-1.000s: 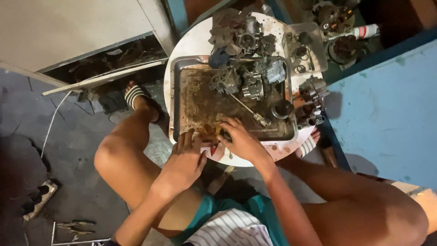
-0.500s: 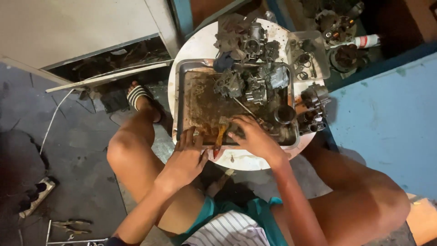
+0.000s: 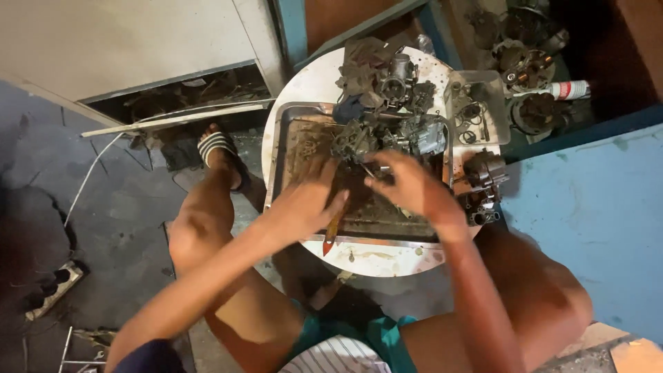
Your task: Cleaning disassembled carburetor parts with a brush on a small table
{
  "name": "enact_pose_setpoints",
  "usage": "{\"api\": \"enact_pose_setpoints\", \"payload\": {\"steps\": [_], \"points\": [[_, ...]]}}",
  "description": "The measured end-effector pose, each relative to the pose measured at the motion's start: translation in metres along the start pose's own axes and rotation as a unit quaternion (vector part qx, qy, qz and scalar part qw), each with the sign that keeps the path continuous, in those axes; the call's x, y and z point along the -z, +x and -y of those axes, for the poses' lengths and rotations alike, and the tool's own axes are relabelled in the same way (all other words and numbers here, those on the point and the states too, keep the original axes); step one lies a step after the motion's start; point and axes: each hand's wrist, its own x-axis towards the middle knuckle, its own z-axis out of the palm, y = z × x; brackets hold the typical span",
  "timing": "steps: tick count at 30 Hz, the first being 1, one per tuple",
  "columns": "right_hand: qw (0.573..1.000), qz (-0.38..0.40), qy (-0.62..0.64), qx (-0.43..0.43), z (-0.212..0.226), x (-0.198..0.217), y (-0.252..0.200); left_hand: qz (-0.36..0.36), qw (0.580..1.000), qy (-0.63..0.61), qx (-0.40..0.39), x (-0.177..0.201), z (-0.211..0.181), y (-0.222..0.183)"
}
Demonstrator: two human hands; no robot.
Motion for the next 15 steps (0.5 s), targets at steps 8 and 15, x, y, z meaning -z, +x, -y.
{"api": "enact_pose_setpoints", "payload": {"steps": [8, 15], "points": [[0.974, -0.015, -0.224, -0.024, -0.079, 0.02, 0.037, -0.003, 1.0, -0.011, -0.021, -0.004, -0.001, 0.075], [0.919, -0.132, -0.368, 0.052, -0.112, -0.037, 0.079, 0.026, 0.999, 0.036, 0.019, -0.027, 0.025, 0.12]]}}
